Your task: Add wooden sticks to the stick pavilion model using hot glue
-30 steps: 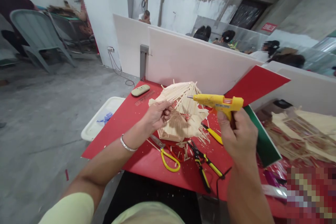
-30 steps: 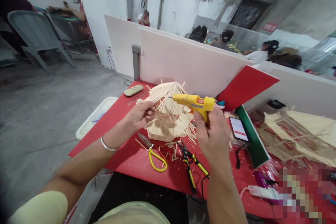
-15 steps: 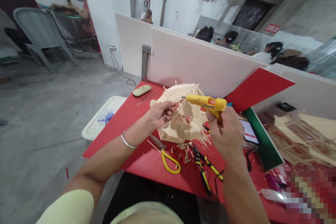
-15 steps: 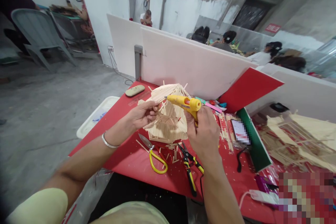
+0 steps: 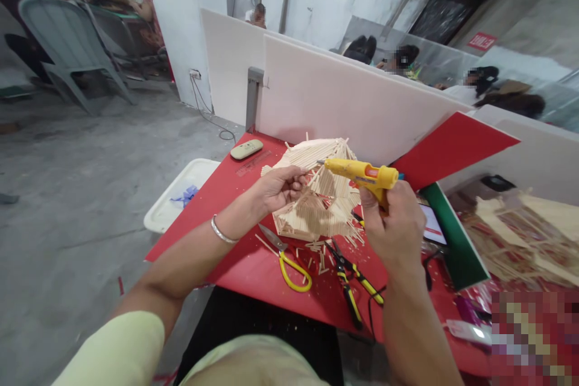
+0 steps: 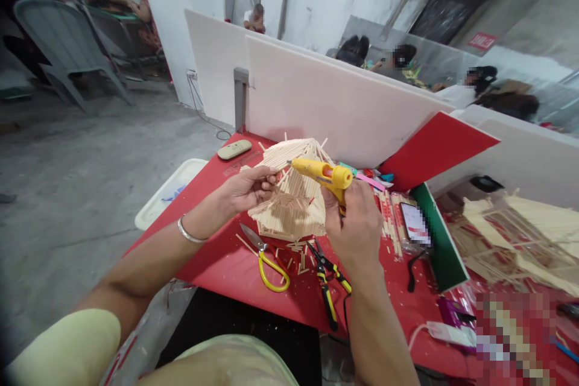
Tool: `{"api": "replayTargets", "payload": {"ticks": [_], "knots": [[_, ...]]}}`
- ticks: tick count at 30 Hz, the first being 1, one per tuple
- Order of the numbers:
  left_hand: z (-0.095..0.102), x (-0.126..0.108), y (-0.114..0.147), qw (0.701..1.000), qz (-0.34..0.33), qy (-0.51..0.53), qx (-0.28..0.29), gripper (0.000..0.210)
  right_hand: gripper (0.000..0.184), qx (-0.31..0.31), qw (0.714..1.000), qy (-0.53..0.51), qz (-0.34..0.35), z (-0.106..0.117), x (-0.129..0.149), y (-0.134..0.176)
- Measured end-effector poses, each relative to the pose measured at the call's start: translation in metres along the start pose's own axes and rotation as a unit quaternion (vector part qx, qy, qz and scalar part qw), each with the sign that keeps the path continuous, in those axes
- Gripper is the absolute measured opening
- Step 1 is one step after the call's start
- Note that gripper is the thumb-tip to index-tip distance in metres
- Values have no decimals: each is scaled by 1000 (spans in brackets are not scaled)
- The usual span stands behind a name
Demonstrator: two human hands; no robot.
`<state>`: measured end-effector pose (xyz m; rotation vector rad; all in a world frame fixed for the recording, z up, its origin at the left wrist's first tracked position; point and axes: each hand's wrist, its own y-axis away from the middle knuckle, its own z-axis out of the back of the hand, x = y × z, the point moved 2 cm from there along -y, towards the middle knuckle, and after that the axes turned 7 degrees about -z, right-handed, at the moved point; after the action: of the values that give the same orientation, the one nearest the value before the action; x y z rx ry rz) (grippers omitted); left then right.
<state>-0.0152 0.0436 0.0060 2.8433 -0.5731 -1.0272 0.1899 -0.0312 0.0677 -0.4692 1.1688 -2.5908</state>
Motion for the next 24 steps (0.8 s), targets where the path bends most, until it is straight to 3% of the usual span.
{"api": "replayTargets", "payload": {"ticks": [19,24], "knots": [[-6,-4,3,1000,6,-1,1,10,20,-23,1000,14,16,-1,-2,4],[-5,-3,1,999,14,15,25,10,21,-31,999,26,23,0,-4,6]]}}
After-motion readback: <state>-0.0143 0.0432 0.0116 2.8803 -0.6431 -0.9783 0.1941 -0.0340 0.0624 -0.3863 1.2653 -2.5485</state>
